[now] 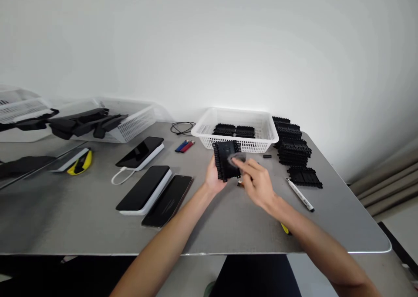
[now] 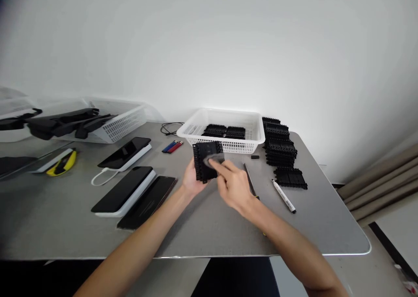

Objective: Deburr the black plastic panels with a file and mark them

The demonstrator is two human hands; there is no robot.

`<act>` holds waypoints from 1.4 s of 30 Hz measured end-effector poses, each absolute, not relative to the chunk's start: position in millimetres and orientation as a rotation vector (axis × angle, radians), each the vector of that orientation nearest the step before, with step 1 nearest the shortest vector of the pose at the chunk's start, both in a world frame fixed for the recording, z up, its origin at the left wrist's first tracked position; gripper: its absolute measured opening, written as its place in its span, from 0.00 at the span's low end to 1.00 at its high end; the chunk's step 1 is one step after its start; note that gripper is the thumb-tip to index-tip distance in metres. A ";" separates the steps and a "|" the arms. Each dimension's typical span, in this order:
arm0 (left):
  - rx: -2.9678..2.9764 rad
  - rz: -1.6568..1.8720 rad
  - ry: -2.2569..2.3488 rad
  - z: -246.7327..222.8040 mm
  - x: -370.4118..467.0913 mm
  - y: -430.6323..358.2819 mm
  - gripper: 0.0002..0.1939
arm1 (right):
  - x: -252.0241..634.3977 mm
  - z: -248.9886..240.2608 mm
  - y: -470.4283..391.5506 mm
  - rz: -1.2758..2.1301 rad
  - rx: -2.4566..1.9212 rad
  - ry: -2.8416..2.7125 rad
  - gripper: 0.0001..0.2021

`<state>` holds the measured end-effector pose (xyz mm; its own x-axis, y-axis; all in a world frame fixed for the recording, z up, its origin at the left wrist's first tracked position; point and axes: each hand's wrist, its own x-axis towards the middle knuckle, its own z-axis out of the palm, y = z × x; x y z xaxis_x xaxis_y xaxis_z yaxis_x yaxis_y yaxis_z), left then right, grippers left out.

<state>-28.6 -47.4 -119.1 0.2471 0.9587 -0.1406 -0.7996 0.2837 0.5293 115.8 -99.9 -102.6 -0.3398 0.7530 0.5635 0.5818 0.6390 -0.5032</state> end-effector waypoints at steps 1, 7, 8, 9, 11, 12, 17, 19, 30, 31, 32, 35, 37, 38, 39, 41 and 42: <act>0.388 1.228 0.482 -121.3 -25.7 -49.2 0.21 | 116.3 -103.2 -97.1 0.291 -1.039 -1.956 0.25; 0.423 1.121 0.521 -141.3 -3.9 -61.0 0.16 | 110.2 -110.3 -87.1 0.358 -1.091 -1.917 0.26; 0.424 1.121 0.525 -143.3 -2.5 -61.5 0.15 | 109.0 -112.2 -86.9 0.355 -1.118 -1.939 0.26; 0.420 1.126 0.531 -144.5 -2.1 -61.3 0.15 | 107.9 -113.9 -87.2 0.350 -1.146 -1.963 0.27; 0.405 1.147 0.542 -144.6 -4.6 -59.0 0.14 | 106.1 -115.8 -89.7 0.359 -1.182 -2.030 0.27; 0.397 1.163 0.546 -143.6 -7.1 -57.2 0.14 | 105.2 -115.9 -91.9 0.373 -1.186 -2.073 0.26; 0.388 1.224 0.553 -133.4 -22.3 -48.3 0.17 | 101.3 -109.4 -105.9 0.396 -1.219 -2.304 0.23; 0.408 1.223 0.537 -129.3 -25.2 -46.8 0.21 | 102.1 -106.4 -107.6 0.394 -1.225 -2.371 0.20; 0.548 1.368 0.595 -138.1 -19.2 -44.8 0.12 | 120.7 -105.5 -84.6 0.323 -1.054 -1.795 0.21; 0.579 1.407 0.598 -139.6 -18.4 -44.1 0.12 | 120.8 -107.1 -83.3 0.323 -1.022 -1.808 0.21; 0.614 1.442 0.606 -140.5 -17.7 -43.3 0.13 | 121.1 -109.2 -81.6 0.313 -1.001 -1.822 0.21; 0.712 1.476 0.693 -140.4 -16.8 -42.0 0.20 | 124.6 -116.2 -73.9 0.244 -0.967 -1.836 0.22; 0.744 1.498 0.795 -139.3 -17.1 -42.3 0.23 | 128.5 -119.5 -68.4 0.180 -0.975 -1.845 0.23; 0.761 1.505 0.847 -138.7 -17.2 -42.8 0.24 | 130.3 -120.4 -66.3 0.145 -0.997 -1.862 0.23; 0.780 1.513 0.894 -138.2 -17.2 -43.4 0.24 | 131.8 -120.8 -64.9 0.104 -1.035 -1.887 0.23; 0.819 1.521 0.952 -137.5 -16.6 -45.0 0.25 | 133.7 -120.7 -63.9 0.012 -1.138 -1.947 0.23; 0.830 1.519 0.962 -137.1 -16.2 -45.7 0.25 | 134.2 -120.3 -64.2 -0.032 -1.188 -1.973 0.23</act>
<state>-16.2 -45.7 -137.1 -0.1528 0.9883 0.0043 -0.4187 -0.0686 0.9055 134.2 -64.2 -120.3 -0.2247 0.7270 0.6488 0.7476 0.5557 -0.3638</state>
